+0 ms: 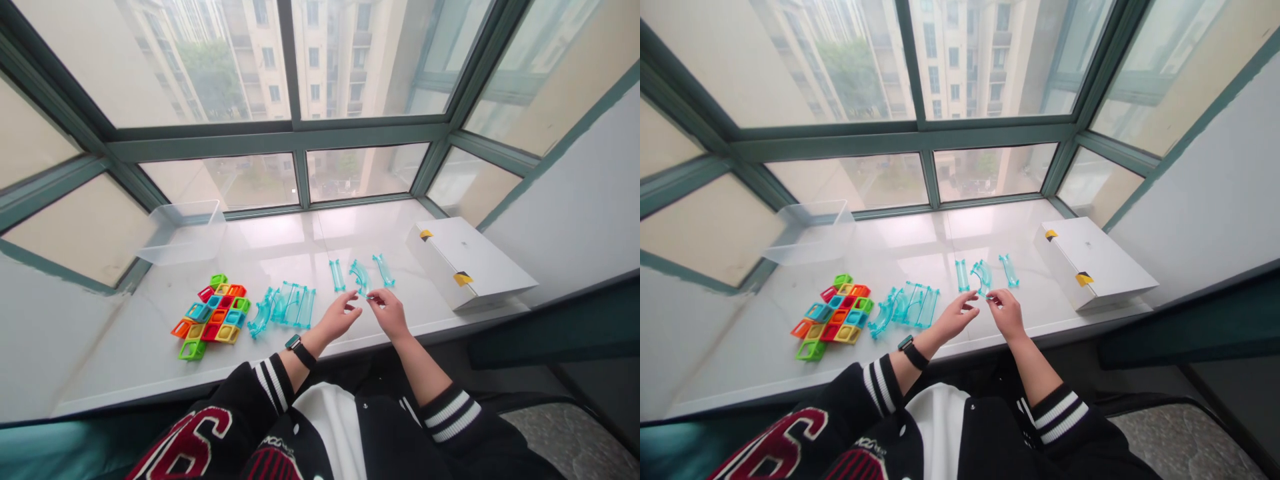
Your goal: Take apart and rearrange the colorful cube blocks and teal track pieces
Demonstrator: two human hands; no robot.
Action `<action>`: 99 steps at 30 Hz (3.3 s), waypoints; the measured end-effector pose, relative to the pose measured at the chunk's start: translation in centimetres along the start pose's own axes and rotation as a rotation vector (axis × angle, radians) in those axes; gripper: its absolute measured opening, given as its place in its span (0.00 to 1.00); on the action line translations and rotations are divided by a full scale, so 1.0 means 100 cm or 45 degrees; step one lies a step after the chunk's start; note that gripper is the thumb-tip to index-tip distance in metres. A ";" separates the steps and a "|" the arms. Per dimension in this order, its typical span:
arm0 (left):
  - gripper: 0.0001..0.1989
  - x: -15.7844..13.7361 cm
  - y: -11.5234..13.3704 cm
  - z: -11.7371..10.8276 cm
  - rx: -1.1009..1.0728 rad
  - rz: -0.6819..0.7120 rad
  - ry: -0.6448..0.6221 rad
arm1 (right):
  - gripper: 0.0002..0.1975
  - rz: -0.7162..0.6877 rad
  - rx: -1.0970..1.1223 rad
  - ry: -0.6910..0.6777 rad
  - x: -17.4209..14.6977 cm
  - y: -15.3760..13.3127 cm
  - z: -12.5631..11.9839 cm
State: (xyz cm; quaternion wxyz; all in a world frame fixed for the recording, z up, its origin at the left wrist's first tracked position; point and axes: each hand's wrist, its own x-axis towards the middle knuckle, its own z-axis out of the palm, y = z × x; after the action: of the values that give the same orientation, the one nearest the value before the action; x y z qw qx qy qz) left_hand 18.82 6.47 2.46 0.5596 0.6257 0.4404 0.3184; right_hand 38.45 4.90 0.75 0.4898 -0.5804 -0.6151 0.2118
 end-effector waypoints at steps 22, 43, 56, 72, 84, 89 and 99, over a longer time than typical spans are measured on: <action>0.45 0.086 -0.035 0.036 -0.185 -0.453 0.016 | 0.13 0.087 -0.406 -0.031 0.055 0.079 0.038; 0.50 0.097 -0.057 0.037 -0.058 -0.433 0.006 | 0.14 0.094 -0.360 -0.016 0.051 0.091 0.049; 0.46 0.103 -0.064 0.034 -0.094 -0.474 0.027 | 0.16 0.062 -0.315 0.013 0.048 0.094 0.055; 0.46 0.104 -0.066 0.034 -0.087 -0.476 0.035 | 0.17 0.070 -0.321 0.034 0.046 0.097 0.059; 0.45 0.104 -0.064 0.034 -0.108 -0.462 0.025 | 0.26 0.247 -0.158 0.174 0.038 0.109 0.072; 0.46 0.104 -0.064 0.035 -0.099 -0.467 0.029 | 0.24 0.276 -0.203 0.165 0.041 0.112 0.075; 0.46 0.103 -0.062 0.034 -0.085 -0.470 0.020 | 0.23 0.258 -0.227 0.180 0.040 0.112 0.075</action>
State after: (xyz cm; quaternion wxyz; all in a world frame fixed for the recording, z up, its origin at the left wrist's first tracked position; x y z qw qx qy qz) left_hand 24.87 14.33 -5.15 0.6254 0.5130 0.5413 0.2295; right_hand 38.36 13.53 -10.37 0.4546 -0.6943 -0.5336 0.1632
